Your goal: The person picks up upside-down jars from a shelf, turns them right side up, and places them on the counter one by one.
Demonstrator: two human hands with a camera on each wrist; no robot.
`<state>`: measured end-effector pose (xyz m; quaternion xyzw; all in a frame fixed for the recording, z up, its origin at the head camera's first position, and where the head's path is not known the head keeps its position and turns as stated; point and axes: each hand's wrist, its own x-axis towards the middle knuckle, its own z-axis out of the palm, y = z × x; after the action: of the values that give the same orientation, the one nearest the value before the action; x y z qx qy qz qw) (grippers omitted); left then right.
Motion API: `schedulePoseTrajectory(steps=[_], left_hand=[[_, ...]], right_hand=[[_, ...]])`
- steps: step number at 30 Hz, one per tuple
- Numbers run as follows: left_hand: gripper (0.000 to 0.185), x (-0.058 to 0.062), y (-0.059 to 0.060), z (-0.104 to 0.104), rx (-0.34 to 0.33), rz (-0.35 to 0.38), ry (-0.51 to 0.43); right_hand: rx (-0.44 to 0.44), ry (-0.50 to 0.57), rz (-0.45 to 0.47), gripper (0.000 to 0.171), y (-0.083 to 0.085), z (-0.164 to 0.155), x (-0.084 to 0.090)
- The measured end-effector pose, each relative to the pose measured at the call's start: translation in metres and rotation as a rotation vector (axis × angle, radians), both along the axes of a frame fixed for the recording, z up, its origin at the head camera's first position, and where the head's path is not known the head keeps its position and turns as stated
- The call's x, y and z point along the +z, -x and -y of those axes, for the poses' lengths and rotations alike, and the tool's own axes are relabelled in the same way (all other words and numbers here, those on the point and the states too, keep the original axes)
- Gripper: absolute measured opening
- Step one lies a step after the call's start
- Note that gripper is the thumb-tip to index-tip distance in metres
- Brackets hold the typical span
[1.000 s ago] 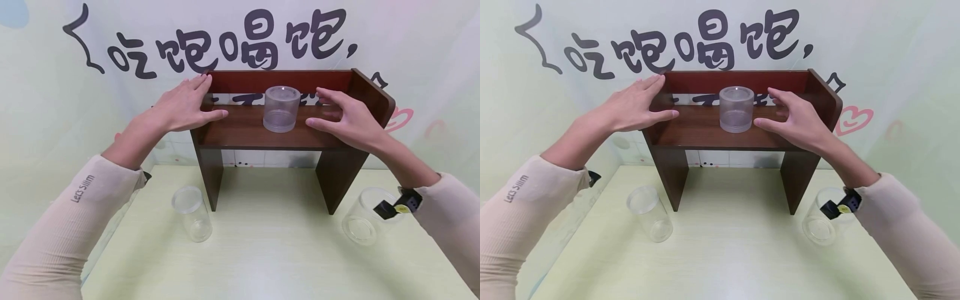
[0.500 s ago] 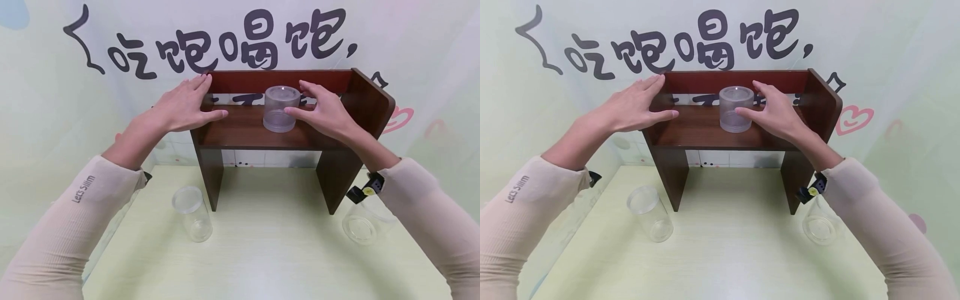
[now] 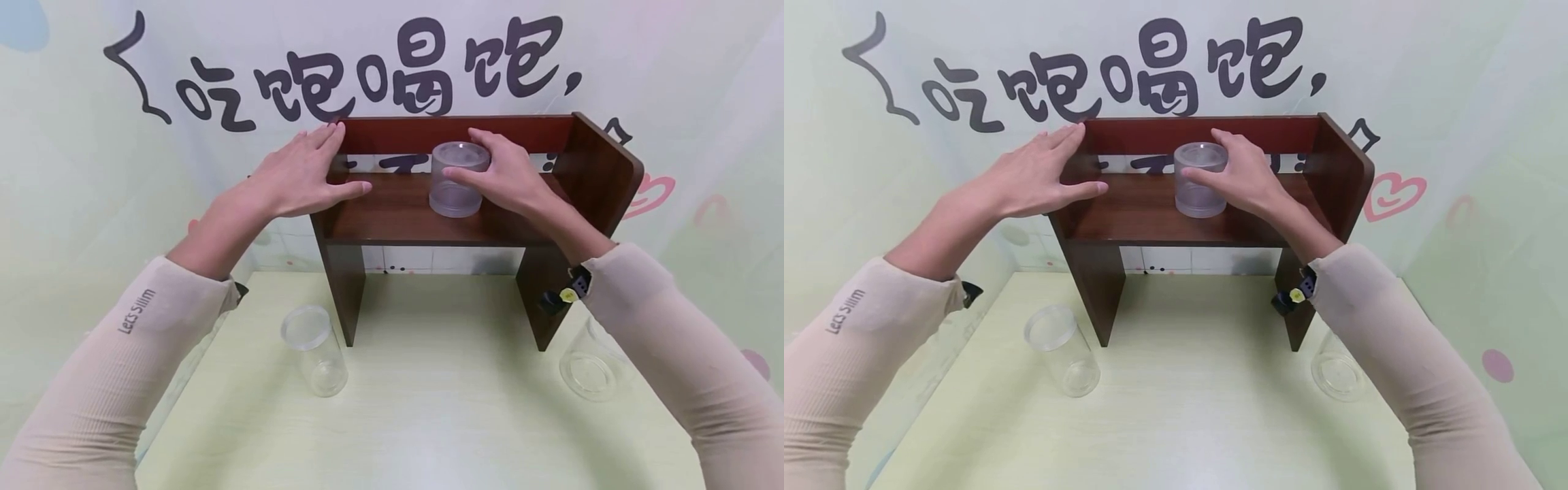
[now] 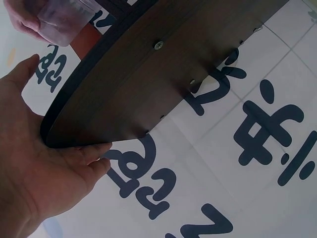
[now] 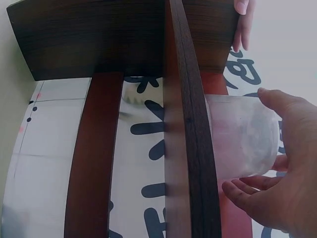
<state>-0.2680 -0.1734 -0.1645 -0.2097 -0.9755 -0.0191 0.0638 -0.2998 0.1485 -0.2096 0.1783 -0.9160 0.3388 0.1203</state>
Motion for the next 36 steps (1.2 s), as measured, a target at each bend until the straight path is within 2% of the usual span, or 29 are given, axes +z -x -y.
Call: schedulePoseTrajectory(steps=[8, 19, 27, 36], left_hand=[[0.108, 0.000, 0.000, 0.000, -0.001, 0.001, -0.003], [0.109, 0.000, 0.000, -0.001, -0.013, 0.003, -0.002], [0.108, -0.003, 0.000, 0.000, -0.008, 0.000, 0.001], [0.105, 0.000, 0.000, 0.002, -0.021, -0.020, 0.012]], right_hand=[[0.003, 0.006, -0.002, 0.088, 0.004, 0.005, -0.003], [-0.006, 0.005, -0.031, 0.086, -0.001, 0.001, -0.004], [0.001, 0.012, -0.066, 0.085, -0.018, -0.007, -0.004], [0.021, 0.099, -0.145, 0.077, -0.047, -0.019, -0.007]])
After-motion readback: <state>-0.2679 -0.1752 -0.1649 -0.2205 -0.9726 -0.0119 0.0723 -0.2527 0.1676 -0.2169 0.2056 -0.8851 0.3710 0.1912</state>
